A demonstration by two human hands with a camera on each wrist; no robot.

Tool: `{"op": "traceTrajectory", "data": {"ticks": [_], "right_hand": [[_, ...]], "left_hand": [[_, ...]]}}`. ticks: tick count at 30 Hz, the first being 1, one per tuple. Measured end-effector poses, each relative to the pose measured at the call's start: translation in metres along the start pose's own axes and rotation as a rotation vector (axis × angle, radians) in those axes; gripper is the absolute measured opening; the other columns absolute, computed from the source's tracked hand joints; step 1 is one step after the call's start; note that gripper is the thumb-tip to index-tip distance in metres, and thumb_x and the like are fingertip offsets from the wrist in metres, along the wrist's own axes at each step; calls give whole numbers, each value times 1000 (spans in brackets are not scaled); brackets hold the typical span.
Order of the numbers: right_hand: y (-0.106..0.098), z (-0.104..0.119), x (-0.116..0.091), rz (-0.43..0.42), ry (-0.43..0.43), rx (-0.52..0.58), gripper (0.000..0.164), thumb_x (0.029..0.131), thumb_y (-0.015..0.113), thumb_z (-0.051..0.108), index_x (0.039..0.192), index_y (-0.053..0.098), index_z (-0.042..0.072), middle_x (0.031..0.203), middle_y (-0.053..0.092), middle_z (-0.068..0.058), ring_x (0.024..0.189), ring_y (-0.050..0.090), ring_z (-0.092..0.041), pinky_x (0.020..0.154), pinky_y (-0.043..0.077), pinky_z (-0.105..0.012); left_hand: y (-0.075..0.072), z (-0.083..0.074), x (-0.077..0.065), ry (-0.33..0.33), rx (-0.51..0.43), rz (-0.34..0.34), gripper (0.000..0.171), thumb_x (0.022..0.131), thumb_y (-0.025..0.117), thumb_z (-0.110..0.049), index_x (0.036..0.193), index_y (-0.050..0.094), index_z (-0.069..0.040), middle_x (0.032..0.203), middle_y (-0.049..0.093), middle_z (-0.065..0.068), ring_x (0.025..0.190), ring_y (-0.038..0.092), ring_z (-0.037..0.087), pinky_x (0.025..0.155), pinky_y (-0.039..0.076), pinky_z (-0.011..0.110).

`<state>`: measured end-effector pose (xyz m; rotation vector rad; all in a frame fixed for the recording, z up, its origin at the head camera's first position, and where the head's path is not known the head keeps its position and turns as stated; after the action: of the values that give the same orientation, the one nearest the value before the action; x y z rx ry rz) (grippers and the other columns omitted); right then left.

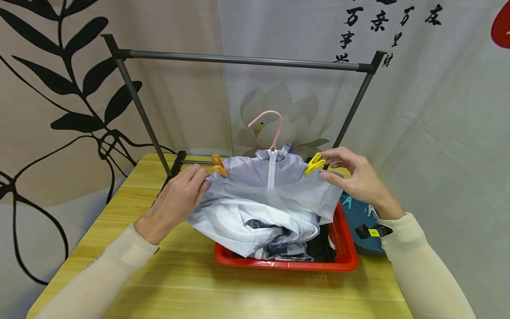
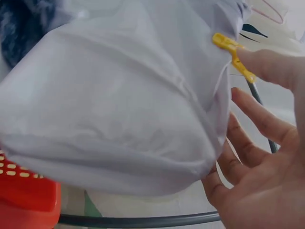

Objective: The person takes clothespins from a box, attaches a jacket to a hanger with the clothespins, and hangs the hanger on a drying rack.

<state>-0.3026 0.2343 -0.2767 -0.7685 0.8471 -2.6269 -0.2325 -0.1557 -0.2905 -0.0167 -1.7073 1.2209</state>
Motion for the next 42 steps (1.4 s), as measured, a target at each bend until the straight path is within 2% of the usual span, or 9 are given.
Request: {"op": "traceTrajectory", "data": {"ticks": [1,5,9,13,17,25,28,32,42], "right_hand": [[2,-2,0,8,9,-14,48,103,83,0,150,74,4,143,73,-16,119,69,-6,111,52,-7],[8,-11,-2,35,54,-81,46,104,85,8,149,75,9,144,75,-12,126,71,-20,114,49,-8],[15,-17,-5,54,93,-147,39,105,87,19,143,79,15,139,79,-7,125,74,-29,105,54,-13],[21,-19,-6,58,71,-172,30,105,88,20,134,84,16,129,82,-6,108,72,-25,89,59,-21],[22,-15,-6,39,21,-171,22,104,89,17,125,87,18,119,84,-3,95,68,-19,78,58,-25],[20,-10,-7,-10,-41,-161,15,105,86,9,118,90,17,113,88,-2,91,69,-9,81,55,-18],[19,-9,-9,-31,-48,-155,14,105,86,7,115,90,15,111,88,-4,86,67,-10,77,53,-19],[17,-7,-11,-58,-51,-159,14,104,85,6,115,91,13,108,88,-6,82,64,-10,72,52,-21],[15,-6,-14,-106,-67,-152,16,102,87,2,114,91,11,109,90,-9,85,71,-5,75,57,-16]], "left_hand": [[0,0,0,0,-1,-1,18,104,81,4,107,63,2,93,59,12,81,56,24,66,58,37],[1,0,0,0,-4,-4,19,103,81,5,106,63,2,92,58,11,80,55,23,65,57,37],[2,1,0,-1,-7,-9,19,102,82,6,107,63,2,93,59,12,81,56,23,66,58,37],[2,1,0,0,-12,-12,20,102,81,6,106,63,2,92,58,11,80,55,23,65,57,37],[3,2,-1,-1,-21,-16,20,103,81,7,106,62,2,92,57,11,80,54,23,64,55,36],[4,3,-1,-3,-26,-19,16,108,77,3,105,61,2,91,56,11,79,52,21,63,53,36],[5,3,-1,-1,-22,-19,15,116,69,-4,105,61,1,91,55,11,78,51,21,63,52,36],[6,3,-2,-1,-18,-21,27,125,55,-16,105,60,1,90,55,10,77,51,21,62,51,35],[8,5,-2,-16,-30,-24,29,125,55,-19,105,62,1,92,56,11,76,52,20,61,52,35]]}}
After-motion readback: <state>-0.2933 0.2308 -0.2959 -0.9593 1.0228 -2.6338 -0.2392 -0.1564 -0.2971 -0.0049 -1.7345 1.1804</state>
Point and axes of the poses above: each hand's wrist, its own x-axis towards the middle knuckle, its own y-axis out of the palm, z = x × y, the point moved 10 cm from there along x, towards the middle knuckle
